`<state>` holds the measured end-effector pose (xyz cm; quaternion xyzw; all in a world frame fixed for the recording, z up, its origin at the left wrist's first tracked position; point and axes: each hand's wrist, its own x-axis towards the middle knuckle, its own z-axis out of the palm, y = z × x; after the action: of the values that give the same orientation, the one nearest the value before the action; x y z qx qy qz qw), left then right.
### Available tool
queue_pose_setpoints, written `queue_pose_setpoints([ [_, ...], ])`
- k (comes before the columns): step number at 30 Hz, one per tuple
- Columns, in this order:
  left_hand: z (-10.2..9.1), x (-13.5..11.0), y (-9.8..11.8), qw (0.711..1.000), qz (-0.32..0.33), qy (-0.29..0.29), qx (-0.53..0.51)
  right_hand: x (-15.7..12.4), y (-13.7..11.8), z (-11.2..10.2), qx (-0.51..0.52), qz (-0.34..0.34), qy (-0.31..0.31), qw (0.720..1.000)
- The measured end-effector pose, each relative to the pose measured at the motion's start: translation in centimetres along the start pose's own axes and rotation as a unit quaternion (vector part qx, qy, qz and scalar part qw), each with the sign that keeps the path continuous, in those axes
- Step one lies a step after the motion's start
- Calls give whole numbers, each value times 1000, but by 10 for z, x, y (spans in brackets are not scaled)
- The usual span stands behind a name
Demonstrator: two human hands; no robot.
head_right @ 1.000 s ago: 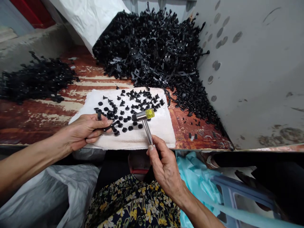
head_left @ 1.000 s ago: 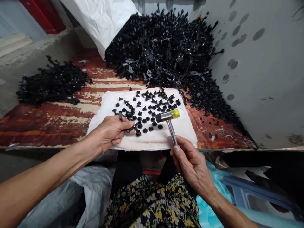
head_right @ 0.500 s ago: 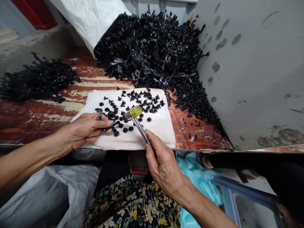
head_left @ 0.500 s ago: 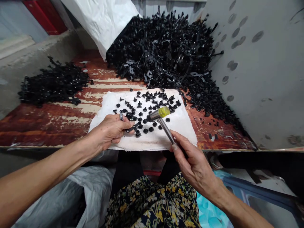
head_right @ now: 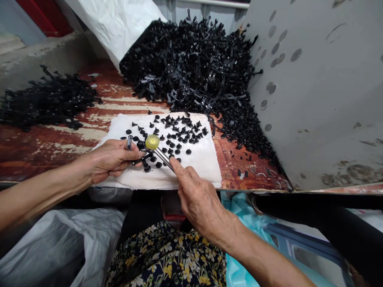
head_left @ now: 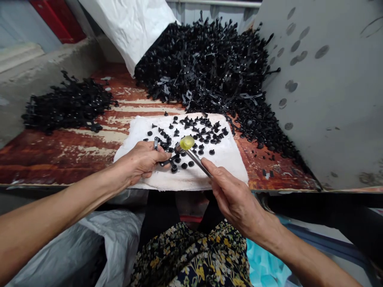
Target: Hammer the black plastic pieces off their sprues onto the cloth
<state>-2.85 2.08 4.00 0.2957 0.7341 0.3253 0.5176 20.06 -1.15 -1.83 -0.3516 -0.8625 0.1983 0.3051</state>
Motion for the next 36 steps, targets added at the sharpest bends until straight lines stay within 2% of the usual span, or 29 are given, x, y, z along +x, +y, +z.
queue_pose_setpoints([
  [2,1,-1,0,1000,-1,4,0,1,-2,-1,-12,5,-10,1000],
  [6,1,-1,-2,1000,8,-7,0,3,-5,-5,-9,-8,17,1000],
  [11,-1,0,-5,1000,10,-3,-20,3,-5,-10,-41,-7,-24,999],
  [15,-1,1,-6,1000,7,-10,-18,1,-9,-11,-15,-29,62,998],
  [16,-1,1,-6,1000,10,-11,-17,2,-9,-11,-21,-32,66,997],
  [20,1,-1,-6,1000,18,-1,-13,5,-10,-12,-68,-23,-20,997],
  [21,1,-2,-6,1000,16,-2,-12,5,-11,-13,-60,-24,-20,998],
  [25,2,-2,-8,1000,11,-16,-10,4,-14,-15,-25,-33,79,996],
  [26,3,-2,-8,1000,11,-16,-9,4,-14,-14,-39,-26,75,996],
  [29,1,-1,-9,1000,8,-17,-6,4,-11,-11,-69,-15,-19,997],
  [30,0,-1,-8,1000,8,-18,-9,5,-11,-12,-53,-10,-19,998],
  [33,-9,-6,-8,998,20,-44,-43,2,-12,-16,26,12,69,997],
  [36,-17,-16,-13,995,34,-75,-55,-8,-9,-18,76,89,145,983],
])
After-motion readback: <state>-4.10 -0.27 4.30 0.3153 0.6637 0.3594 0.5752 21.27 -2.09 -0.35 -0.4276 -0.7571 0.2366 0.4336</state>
